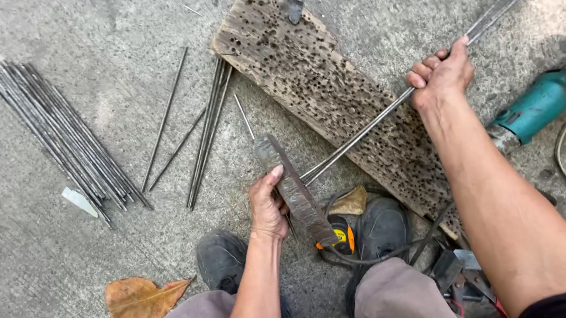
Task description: Cutting thin metal rods to length using an angle grinder
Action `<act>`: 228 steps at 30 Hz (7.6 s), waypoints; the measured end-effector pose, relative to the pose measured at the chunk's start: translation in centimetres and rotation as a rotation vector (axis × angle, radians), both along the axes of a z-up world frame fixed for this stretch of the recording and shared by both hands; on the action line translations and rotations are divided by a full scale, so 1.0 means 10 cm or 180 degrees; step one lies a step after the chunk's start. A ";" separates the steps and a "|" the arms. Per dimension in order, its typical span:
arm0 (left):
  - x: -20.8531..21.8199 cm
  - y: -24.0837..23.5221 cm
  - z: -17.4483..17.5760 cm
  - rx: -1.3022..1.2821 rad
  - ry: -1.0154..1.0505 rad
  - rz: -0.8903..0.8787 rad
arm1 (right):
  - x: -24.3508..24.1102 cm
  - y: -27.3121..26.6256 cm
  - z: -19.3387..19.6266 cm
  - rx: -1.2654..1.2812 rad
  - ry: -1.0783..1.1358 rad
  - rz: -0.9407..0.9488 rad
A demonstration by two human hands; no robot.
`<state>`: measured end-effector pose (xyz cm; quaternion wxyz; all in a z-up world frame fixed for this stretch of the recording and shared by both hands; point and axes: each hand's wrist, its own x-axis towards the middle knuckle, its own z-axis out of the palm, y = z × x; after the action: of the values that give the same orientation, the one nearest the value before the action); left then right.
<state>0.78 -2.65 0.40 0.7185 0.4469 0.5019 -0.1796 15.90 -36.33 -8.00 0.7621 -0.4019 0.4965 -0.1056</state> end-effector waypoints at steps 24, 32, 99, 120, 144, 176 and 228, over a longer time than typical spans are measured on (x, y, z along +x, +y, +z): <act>-0.10 0.07 -0.13 0.0196 -0.0066 0.0194 | -0.03 0.03 -0.15 -0.0054 0.0072 -0.0048; -0.03 0.02 -0.01 0.0243 -0.0008 0.0263 | -0.04 0.05 -0.16 -0.0061 0.0054 -0.0044; 0.29 -1.20 -0.28 0.4977 -0.2134 -0.4013 | 0.37 -0.53 0.14 0.0233 -0.0066 -0.0100; 0.28 -1.02 -0.30 0.4870 -0.2509 -0.3849 | 0.34 -0.32 0.21 0.0023 0.0207 -0.0113; 0.28 -0.92 -0.31 0.4514 -0.2229 -0.4501 | 0.16 -0.18 0.50 -0.0297 0.0310 0.0675; 0.23 -0.92 -0.25 0.4186 -0.2142 -0.4432 | -0.98 0.46 1.42 -0.1045 0.0013 0.0952; 0.20 -0.95 -0.34 0.4712 -0.1974 -0.4431 | -0.89 -0.89 1.76 -0.4670 0.2557 0.5367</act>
<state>2.76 -12.12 -3.05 0.1030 0.9878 -0.0853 -0.0793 7.02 -45.21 9.55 -0.0314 -0.9469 0.0996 0.3040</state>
